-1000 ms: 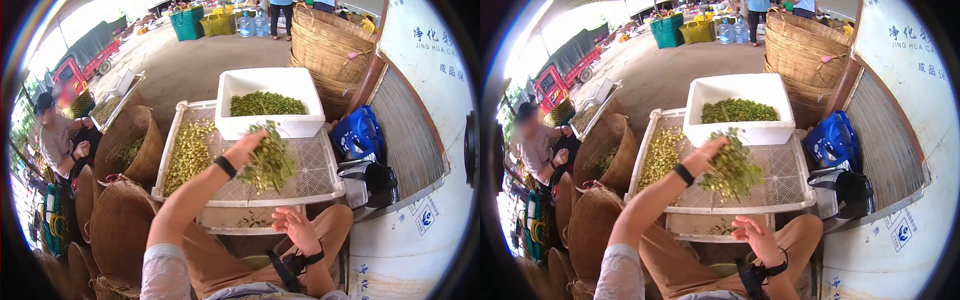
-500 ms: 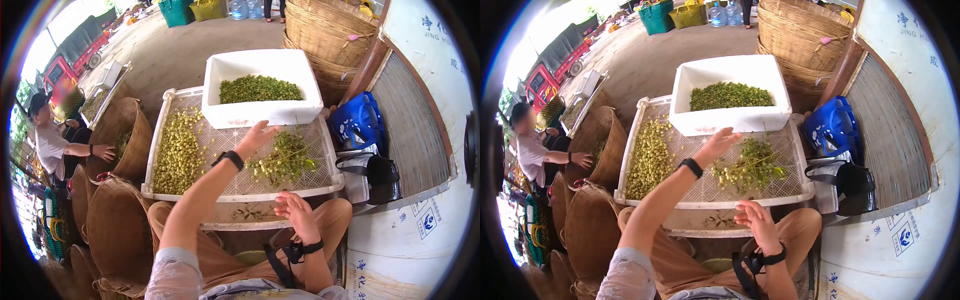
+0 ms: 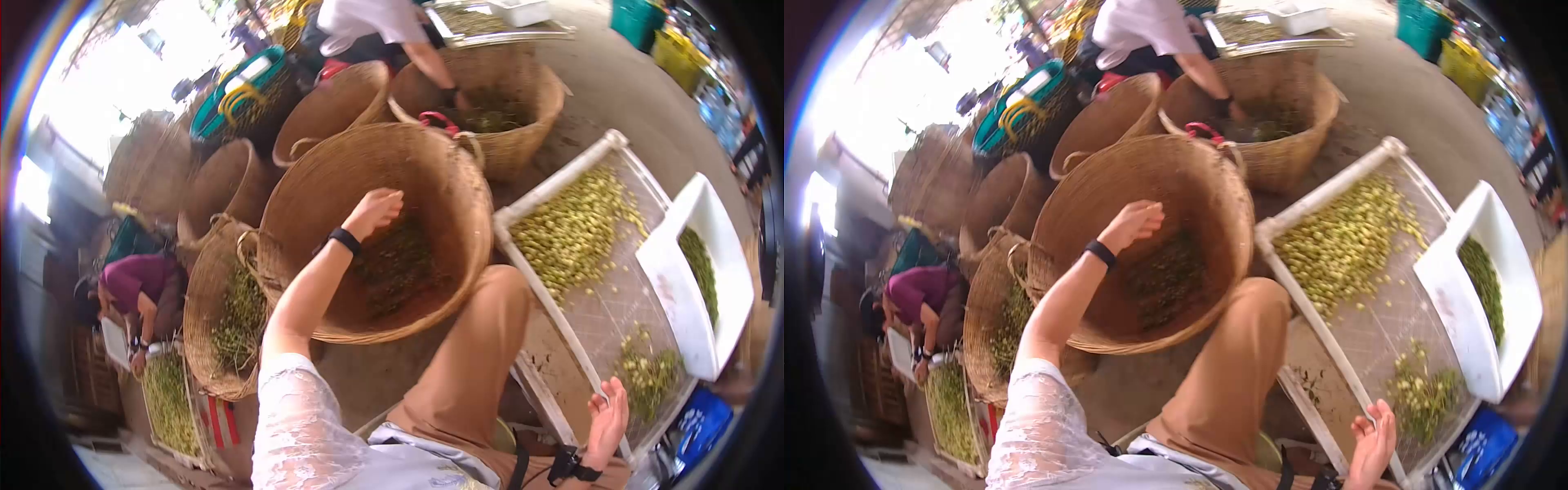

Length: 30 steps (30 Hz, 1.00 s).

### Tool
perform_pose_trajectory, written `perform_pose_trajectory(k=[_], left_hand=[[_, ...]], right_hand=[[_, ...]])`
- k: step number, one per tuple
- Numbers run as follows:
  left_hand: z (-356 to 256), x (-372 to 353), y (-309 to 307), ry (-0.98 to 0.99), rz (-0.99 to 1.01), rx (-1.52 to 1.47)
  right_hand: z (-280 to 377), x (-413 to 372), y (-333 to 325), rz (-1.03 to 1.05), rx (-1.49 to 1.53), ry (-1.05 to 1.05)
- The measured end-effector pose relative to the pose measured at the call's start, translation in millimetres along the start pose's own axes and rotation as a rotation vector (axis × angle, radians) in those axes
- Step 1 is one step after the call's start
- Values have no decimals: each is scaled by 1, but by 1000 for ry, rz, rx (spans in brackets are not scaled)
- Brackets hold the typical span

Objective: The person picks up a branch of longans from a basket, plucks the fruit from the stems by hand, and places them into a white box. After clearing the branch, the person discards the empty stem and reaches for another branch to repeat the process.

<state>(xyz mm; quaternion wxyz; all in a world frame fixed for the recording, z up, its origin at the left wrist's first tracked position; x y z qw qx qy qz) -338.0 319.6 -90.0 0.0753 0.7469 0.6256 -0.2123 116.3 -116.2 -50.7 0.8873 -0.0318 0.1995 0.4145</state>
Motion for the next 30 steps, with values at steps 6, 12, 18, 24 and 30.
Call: perform_pose_trajectory(k=[6, 12, 18, 24, 30], left_hand=[[234, 49, -50, -346, -17, -200], [274, 102, 1, -131, -199, 549], [244, 146, 72, 146, -180, 953], [303, 153, 107, 64, 35, 1111], [309, 125, 93, 229, 202, 1000]], right_hand=[[9, 17, 60, 44, -218, 118], [26, 17, 98, 75, -658, 148], [11, 18, 103, 49, -753, 200], [-11, 29, 93, -69, -516, 437], [-16, 35, 101, -65, -487, 442]])
Point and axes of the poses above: each hand's wrist, its own x-axis towards the middle knuckle, its own y-axis out of the palm, z = x × y, the point moved 9 cm from there along x, towards the middle knuckle, and after that the axes turned 8 degrees about -x, right-handed, at the moved point
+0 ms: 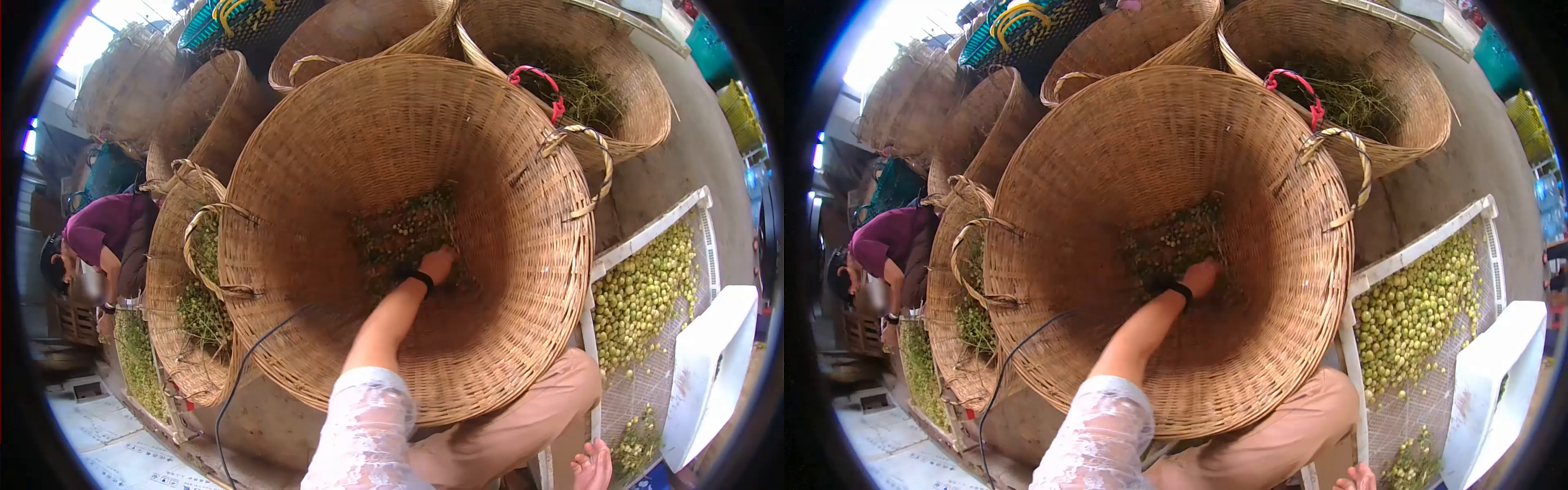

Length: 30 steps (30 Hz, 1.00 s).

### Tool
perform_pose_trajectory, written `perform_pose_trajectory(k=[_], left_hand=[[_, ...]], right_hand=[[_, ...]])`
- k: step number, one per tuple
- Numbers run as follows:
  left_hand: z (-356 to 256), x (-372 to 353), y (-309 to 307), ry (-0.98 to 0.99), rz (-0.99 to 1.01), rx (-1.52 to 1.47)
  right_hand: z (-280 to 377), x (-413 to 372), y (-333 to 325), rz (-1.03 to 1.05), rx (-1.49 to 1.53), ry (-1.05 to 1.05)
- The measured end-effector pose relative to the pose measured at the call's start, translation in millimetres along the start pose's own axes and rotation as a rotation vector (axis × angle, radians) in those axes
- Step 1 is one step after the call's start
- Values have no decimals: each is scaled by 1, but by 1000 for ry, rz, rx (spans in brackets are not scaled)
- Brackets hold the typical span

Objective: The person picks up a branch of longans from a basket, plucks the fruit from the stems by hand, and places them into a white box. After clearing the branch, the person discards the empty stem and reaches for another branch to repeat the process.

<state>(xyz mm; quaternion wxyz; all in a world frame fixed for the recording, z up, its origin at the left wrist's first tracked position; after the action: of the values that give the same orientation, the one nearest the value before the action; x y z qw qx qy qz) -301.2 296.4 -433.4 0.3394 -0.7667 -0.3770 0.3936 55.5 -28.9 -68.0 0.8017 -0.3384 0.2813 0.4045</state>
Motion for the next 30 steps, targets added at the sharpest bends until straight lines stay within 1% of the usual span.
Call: perform_pose_trajectory(k=[2, 4, 5, 6, 7, 8, 9, 10, 11, 12, 14, 15, 16, 17, 18, 19, 21, 22, 24, 25, 26, 27, 28, 29, 30], left_hand=[[22, 7, -26, -87, 15, -317], [50, 5, -59, -285, 143, -695], [50, -8, -99, -408, 27, -960], [52, -26, -133, -530, -96, -1222], [58, -24, -152, -323, -30, -1172], [39, -48, -193, -500, -169, -1423], [41, -50, -212, -424, -211, -1478], [35, -57, -229, -395, -210, -1525], [28, -63, -249, -359, -214, -1570], [19, -70, -268, -333, -223, -1554], [-4, -84, -302, -227, -261, -1666], [-16, -91, -317, -199, -265, -1653], [-32, -97, -332, -159, -253, -1692], [-46, -101, -345, -118, -238, -1729], [-62, -105, -358, -44, -184, -1709], [-74, -109, -370, -17, -173, -1695], [-108, -111, -395, 146, -162, -1685], [-132, -117, -406, 195, -154, -1637], [-197, -129, -420, 275, -47, -1588], [-240, -134, -426, 359, 66, -1596], [-292, -148, -425, 368, 108, -1617], [-323, -149, -422, 388, 187, -1579], [-348, -142, -416, 467, 375, -1546], [-379, -147, -410, 364, 260, -1547], [-417, -155, -400, 394, 325, -1504]], right_hand=[[-5, 0, -4, 29, 33, -32], [-1, -4, -3, 49, 56, -58], [1, -7, -3, 70, 68, -86], [10, -14, 0, 133, -123, -268], [9, -18, -2, 131, -112, -272], [9, -20, -4, 108, -28, -236], [4, -23, -8, 86, 59, -199], [-2, -23, -14, 86, 77, -209], [-10, -18, -18, 127, 175, -202], [-15, -16, -20, 171, 275, -197], [-17, -24, -26, 196, 310, -240], [-16, -28, -29, 213, 322, -268], [-18, -31, -32, 214, 343, -289], [-18, -33, -39, 171, 344, -349], [-20, -36, -46, 124, 345, -406], [-23, -40, -51, 115, 368, -422], [-26, -46, -60, 122, 443, -452], [-30, -45, -65, 133, 476, -468], [-43, -44, -85, 95, 533, -523], [-36, -52, -90, 98, 556, -544], [-37, -49, -98, 100, 566, -555], [-37, -50, -104, 105, 581, -573], [-37, -49, -113, 104, 607, -578], [-40, -44, -120, 101, 631, -572], [-41, -39, -127, 67, 614, -555]])
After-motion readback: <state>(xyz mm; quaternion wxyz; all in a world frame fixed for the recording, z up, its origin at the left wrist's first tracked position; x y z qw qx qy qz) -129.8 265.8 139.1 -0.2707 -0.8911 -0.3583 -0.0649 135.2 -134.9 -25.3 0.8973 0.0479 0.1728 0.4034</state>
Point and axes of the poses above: each hand's wrist, its own x-axis towards the middle knuckle, its own y-axis out of the palm, z = x × y, the point moved 9 cm from there along x, towards the middle knuckle, and after that the axes turned 8 degrees about -x, right-handed, at the moved point
